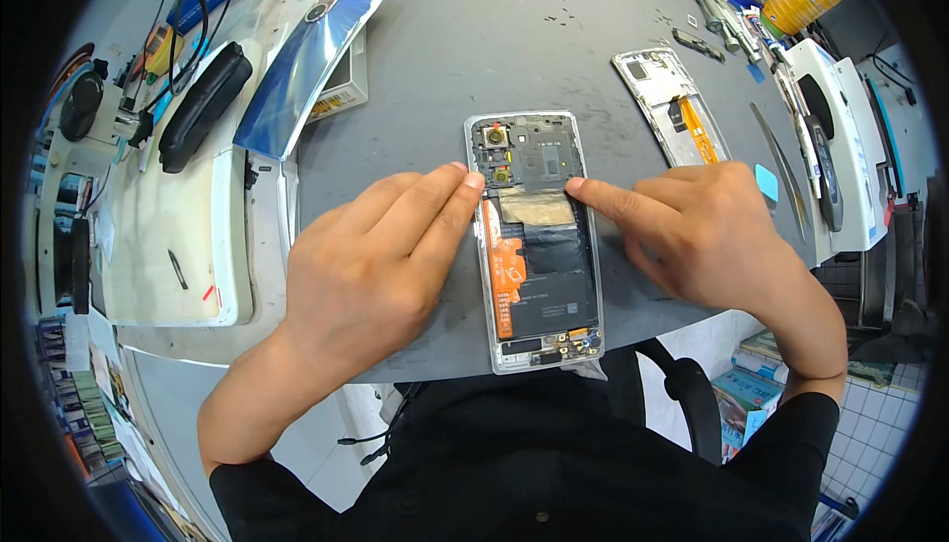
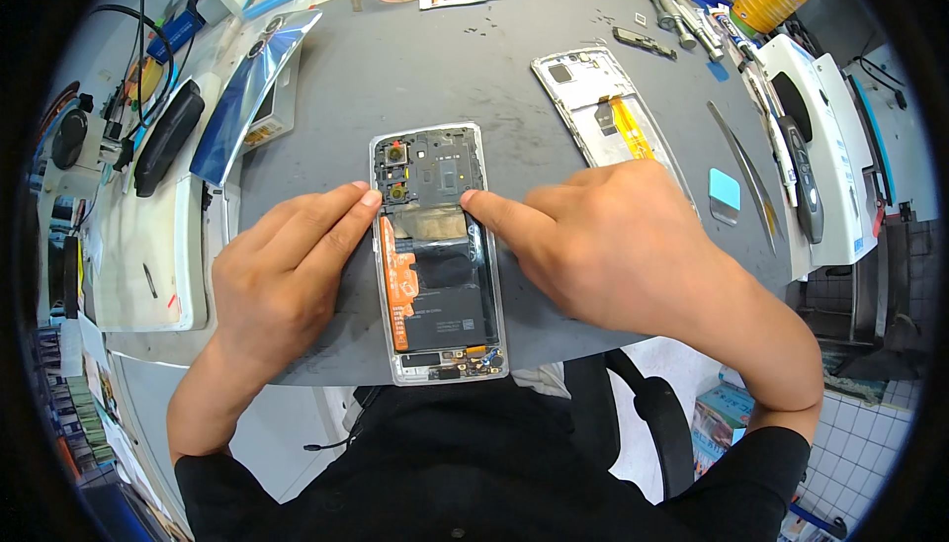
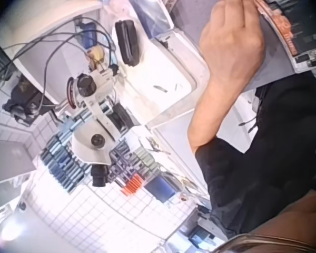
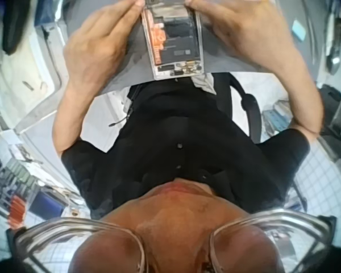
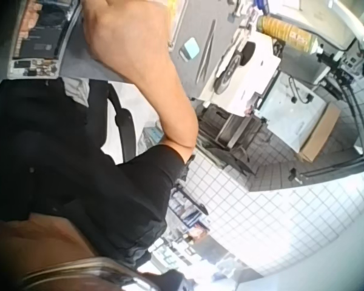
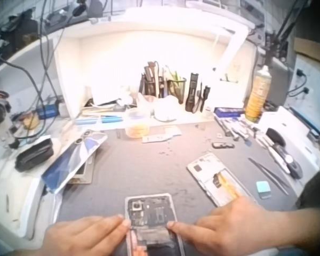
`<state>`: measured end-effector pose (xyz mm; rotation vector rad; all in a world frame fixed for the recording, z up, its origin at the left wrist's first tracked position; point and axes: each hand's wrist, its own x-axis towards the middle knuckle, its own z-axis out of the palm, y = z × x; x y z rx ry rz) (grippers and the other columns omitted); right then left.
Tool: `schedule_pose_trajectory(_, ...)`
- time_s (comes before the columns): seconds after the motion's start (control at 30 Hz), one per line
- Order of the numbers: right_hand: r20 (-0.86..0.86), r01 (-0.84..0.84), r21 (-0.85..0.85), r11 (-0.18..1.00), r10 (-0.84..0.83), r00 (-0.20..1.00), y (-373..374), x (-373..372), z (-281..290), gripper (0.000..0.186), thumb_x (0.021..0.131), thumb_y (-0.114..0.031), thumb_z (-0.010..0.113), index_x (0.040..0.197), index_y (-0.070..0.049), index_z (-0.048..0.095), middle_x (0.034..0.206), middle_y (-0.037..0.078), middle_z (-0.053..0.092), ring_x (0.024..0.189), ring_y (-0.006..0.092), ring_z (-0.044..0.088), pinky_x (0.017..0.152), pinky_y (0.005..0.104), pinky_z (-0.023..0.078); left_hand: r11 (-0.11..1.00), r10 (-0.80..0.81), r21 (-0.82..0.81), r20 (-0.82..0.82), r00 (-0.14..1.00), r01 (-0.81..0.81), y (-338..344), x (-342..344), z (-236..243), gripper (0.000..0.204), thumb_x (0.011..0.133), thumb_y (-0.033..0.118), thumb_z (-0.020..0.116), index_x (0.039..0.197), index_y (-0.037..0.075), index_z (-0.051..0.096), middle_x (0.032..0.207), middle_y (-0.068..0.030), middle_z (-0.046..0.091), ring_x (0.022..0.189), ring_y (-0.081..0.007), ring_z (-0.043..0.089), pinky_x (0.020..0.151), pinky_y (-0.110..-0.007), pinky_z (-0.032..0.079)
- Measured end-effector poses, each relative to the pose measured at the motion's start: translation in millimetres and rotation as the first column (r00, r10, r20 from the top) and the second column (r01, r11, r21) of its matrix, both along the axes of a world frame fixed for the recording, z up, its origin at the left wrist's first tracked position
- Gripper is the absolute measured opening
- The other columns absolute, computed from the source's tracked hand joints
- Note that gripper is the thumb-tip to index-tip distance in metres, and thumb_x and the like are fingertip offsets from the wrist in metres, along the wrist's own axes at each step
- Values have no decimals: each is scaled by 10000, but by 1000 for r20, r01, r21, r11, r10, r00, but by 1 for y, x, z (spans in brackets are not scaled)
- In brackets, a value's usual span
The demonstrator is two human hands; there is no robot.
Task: The person repairs a disassembled smartphone on a workbench. They use a screwdriver to remove screws from a metal bracket, lift the bracket to expose internal components, and then reposition and secure the bracket back in place.
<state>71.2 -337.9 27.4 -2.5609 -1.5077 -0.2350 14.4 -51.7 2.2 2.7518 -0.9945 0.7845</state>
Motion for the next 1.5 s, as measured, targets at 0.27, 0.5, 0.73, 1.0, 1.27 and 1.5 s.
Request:
schedule_pose_trajectory(0.27,35,-37,-45,998,39,999,17,6,3,592,780,-64,765,1363,-144,698,631,-17,555,548,188,624,474,343,462,999,-10,41,4,1000,10,-1,-3,2,357,813,50,714,1158,-30,758,1138,-112,748,948,-209,732,659,-286,566)
schedule_pose_trajectory(0.5,-36,-35,-119,992,31,999,24,5,12,431,879,-194,688,1293,-87,739,744,44,695,636,238,714,528,372,524,997,-8,73,-13,1000,9,-2,-5,3,363,815,59,725,1163,-39,751,1177,-121,731,983,-200,712,674,-285,563)
schedule_pose_trajectory(0.73,28,-34,13,999,34,999,24,7,22,316,848,-103,706,1160,-84,755,746,46,692,630,228,685,544,355,518,998,51,-21,-102,993,-53,-1,-6,6,402,773,43,704,1171,37,764,1169,-73,758,963,-223,745,729,-324,599)
schedule_pose_trajectory(1.0,-59,58,538,841,-31,998,2,14,47,271,1055,-239,665,925,-2,646,806,54,660,652,108,608,608,252,459,983,97,-147,-105,990,-112,13,21,27,277,858,14,708,1117,89,772,1048,-83,770,890,-295,735,749,-390,586)
schedule_pose_trajectory(1.27,-51,130,520,844,-121,991,9,33,17,251,928,-197,823,1008,-49,636,791,64,693,658,199,695,588,294,528,997,74,38,-30,997,-73,10,79,24,116,881,134,709,962,109,787,931,-39,752,857,-272,740,694,-390,586)
schedule_pose_trajectory(1.5,-233,116,270,956,-52,971,-1,31,40,379,894,-31,793,1210,-56,585,923,84,763,835,190,770,643,249,577,982,-15,190,79,997,0,5,85,18,47,780,105,671,740,86,686,747,-69,674,776,-262,734,616,-381,580)
